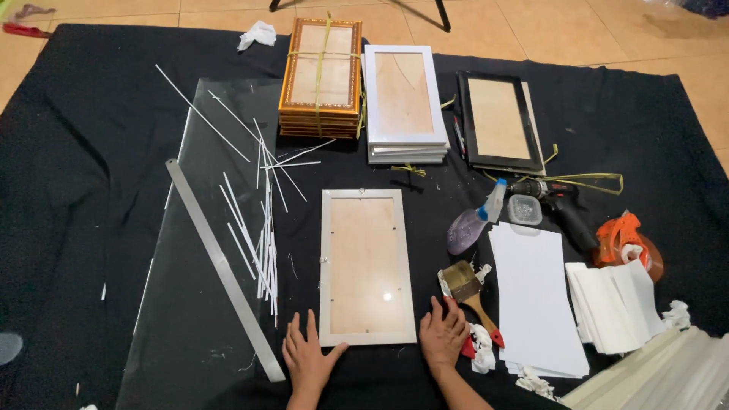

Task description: Securing the backing of multiple picture frames using a hand tool and removing packaging straps with scissors.

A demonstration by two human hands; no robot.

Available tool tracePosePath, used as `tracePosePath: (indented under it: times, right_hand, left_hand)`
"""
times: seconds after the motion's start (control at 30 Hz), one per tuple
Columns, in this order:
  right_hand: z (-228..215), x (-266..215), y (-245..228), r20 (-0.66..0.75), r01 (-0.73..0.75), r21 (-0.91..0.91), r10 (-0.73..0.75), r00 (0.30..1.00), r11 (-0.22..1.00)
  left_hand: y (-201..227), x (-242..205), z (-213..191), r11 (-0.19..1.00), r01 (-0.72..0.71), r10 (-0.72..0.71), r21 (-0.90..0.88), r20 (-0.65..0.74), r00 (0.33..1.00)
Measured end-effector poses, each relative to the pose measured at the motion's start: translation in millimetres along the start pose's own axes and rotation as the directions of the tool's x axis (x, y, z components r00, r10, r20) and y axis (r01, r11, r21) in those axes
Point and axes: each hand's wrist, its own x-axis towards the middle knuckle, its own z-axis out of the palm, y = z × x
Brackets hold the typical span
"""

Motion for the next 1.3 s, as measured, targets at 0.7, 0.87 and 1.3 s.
tracePosePath:
  times: [0.7, 0.87, 1.3]
  right_hand:
    - [-15.3, 33.7, 62.8, 0.45, -0.031, 0.207, -0.067, 0.891, 0.978]
    - [-65.2, 75.9, 17.4, 0.673, -0.633, 0.572, 0.144, 0.726, 0.521]
    - [-38.2, 226.0, -112.5, 0.816, -0.793, 0.563, -0.007, 0.577, 0.231]
  left_hand:
    - [-11.8, -9.1, -4.5, 0.976, -0.045, 0.025, -0.215, -0.097, 0.995]
    - [-7.2, -14.1, 21.6, 0.957, -0.232, 0.287, 0.172, -0.466, 0.837]
    - [3.3, -8.4, 30.0, 0.954, -0.094, 0.243, 0.284, -0.55, 0.799]
